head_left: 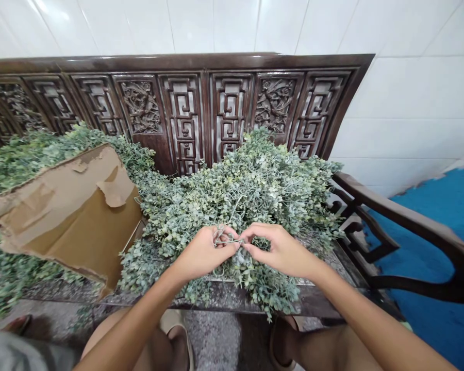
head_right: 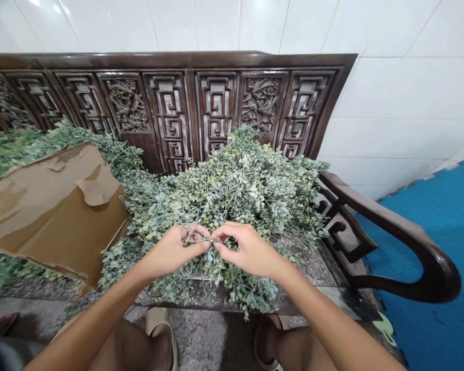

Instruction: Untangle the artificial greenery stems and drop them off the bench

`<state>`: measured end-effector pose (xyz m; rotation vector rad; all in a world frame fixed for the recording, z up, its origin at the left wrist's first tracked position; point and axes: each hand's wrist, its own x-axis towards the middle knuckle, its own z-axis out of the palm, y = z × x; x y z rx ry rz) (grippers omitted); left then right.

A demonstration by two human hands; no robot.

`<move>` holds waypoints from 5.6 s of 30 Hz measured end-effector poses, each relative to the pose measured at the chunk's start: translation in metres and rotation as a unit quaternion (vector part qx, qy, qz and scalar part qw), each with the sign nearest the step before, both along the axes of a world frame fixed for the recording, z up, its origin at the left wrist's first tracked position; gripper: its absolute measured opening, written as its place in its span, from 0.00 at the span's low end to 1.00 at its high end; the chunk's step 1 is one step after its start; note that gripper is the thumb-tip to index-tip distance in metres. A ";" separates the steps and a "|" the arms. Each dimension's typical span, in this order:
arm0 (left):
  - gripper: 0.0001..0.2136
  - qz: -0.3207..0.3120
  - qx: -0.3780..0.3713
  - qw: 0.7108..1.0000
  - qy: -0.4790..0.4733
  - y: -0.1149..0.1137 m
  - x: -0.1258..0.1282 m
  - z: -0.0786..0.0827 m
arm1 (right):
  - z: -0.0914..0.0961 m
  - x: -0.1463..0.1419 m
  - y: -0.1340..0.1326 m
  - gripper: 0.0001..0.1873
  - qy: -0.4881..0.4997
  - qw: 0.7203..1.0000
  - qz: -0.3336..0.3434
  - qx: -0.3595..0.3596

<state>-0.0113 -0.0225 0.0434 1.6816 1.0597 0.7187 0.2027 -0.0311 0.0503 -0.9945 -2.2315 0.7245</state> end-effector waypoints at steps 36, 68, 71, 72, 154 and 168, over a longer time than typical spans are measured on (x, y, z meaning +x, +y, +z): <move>0.05 0.033 0.010 0.998 -0.054 -0.004 0.009 -0.017 | -0.013 -0.007 0.001 0.06 0.050 0.996 0.006 -0.068; 0.05 0.039 0.131 0.986 0.094 0.001 -0.001 -0.019 | -0.026 -0.004 0.008 0.05 0.036 0.994 -0.042 -0.094; 0.04 0.043 0.101 0.992 0.058 0.003 -0.002 -0.021 | -0.029 -0.003 0.008 0.06 0.059 0.991 -0.024 -0.117; 0.05 0.045 0.094 0.993 0.049 0.003 -0.003 -0.022 | -0.029 -0.003 0.008 0.06 0.063 0.990 -0.019 -0.126; 0.17 0.057 -0.045 0.995 -0.075 -0.004 0.004 -0.022 | -0.016 -0.003 0.006 0.06 0.030 0.999 -0.036 -0.017; 0.13 0.114 -0.035 0.988 -0.097 -0.007 0.012 -0.019 | -0.022 -0.013 0.003 0.08 -0.003 0.992 -0.091 0.081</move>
